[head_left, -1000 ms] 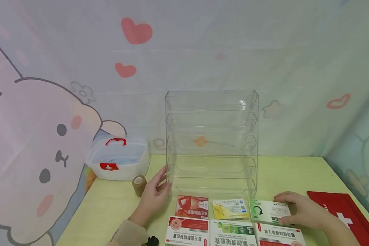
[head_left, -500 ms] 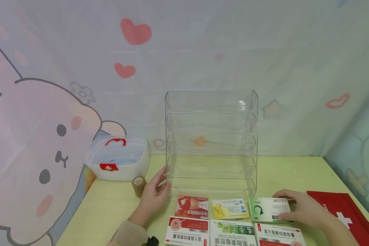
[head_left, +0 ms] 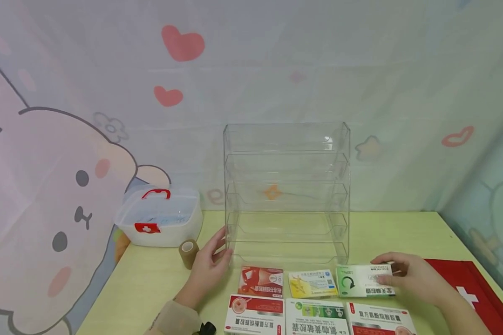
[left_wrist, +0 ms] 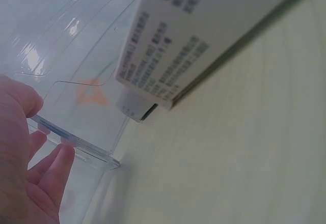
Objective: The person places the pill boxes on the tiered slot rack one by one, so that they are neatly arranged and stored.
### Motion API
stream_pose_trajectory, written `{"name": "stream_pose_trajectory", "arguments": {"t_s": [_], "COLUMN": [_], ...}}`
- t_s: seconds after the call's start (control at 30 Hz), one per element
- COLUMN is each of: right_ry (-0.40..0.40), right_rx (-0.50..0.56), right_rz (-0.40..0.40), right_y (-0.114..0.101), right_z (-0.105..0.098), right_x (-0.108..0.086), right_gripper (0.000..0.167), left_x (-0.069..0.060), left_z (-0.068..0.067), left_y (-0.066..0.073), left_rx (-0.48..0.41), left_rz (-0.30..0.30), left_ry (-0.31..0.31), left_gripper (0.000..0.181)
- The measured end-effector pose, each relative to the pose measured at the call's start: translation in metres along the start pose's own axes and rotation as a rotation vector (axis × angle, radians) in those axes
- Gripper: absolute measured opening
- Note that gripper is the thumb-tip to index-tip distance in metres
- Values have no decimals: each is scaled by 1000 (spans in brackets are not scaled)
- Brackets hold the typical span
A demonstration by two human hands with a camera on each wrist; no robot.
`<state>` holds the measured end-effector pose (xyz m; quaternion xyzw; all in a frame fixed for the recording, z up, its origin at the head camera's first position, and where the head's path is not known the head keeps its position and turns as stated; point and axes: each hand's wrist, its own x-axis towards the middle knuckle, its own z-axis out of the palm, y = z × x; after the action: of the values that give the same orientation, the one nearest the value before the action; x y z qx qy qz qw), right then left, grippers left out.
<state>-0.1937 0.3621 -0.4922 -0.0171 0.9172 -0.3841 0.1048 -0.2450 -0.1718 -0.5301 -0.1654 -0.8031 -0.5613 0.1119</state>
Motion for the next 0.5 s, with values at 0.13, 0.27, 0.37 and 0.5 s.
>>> {"name": "stream_pose_trajectory", "arguments": {"t_s": [0.13,0.27,0.37,0.5], "right_ry": [24,63,116,261], "right_rx": [14,17,33,35], "right_rz": [-89,-139,-172,-259], "right_y": [-8,-21,-35,-61], "right_z": [-3,-6,-7,-8], "right_x": [-4,-11,-16,-19], "right_gripper": [48,47,46,44], "left_x": [0,0,0,1], "left_z": [-1,0,1,1], "left_y": [0,-3,-3,-2], "left_rx": [-2,-13,-16,-13], "left_rz": [-7,-7,3,11], "left_ry": [7,1,0,2], "left_gripper": [66,66,66,66]}}
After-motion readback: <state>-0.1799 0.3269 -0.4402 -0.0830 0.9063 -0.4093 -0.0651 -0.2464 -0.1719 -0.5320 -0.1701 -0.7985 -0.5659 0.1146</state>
